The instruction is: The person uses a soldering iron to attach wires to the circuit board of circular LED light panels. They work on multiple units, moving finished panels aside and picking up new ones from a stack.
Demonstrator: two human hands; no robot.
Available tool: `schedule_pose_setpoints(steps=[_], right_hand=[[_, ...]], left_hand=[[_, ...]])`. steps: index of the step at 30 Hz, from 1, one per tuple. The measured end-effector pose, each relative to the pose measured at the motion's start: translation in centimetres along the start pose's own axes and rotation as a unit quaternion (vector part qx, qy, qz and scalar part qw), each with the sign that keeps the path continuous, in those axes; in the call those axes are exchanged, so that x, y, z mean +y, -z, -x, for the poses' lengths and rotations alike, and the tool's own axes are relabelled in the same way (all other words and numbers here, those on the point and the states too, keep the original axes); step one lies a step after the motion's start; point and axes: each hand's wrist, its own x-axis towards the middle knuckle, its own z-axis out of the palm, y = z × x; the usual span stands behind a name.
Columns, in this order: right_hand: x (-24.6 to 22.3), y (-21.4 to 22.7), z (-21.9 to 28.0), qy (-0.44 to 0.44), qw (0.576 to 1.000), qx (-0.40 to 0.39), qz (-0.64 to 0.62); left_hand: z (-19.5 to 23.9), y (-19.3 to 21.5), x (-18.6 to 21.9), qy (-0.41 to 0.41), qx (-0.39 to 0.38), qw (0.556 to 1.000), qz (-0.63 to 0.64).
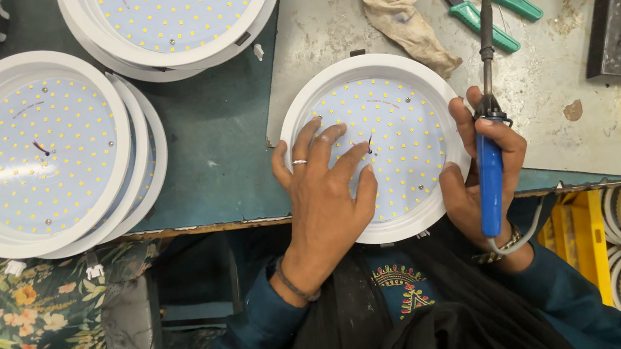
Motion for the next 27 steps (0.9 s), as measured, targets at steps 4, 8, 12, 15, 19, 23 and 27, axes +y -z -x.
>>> schedule_pose_setpoints(steps=[4, 8, 12, 15, 19, 23, 27], right_hand=[[0.06, 0.04, -0.04, -0.006, 1.0, 0.0, 0.006], [-0.02, -0.1, -0.09, -0.016, 1.0, 0.003, 0.008], [-0.09, 0.03, 0.0, -0.014, 1.0, -0.004, 0.027], [-0.31, 0.19, -0.01, -0.02, 0.999, -0.008, 0.026], [-0.57, 0.16, 0.01, -0.026, 0.999, -0.007, 0.033], [-0.66, 0.12, 0.2, -0.034, 0.999, -0.002, 0.035], [-0.52, 0.08, 0.29, -0.028, 0.999, -0.002, 0.042]], left_hand=[[-0.2, -0.18, -0.05, 0.008, -0.001, 1.0, -0.001], [-0.53, 0.14, 0.13, 0.001, -0.004, 1.0, 0.023], [-0.73, 0.13, 0.11, -0.007, -0.005, 1.0, 0.004], [-0.67, -0.01, 0.07, -0.014, -0.001, 1.0, -0.015], [-0.62, -0.29, -0.11, -0.004, 0.012, 1.0, -0.025], [-0.55, -0.47, -0.25, 0.01, 0.018, 1.0, -0.015], [-0.68, -0.51, -0.51, 0.018, 0.016, 1.0, -0.008]])
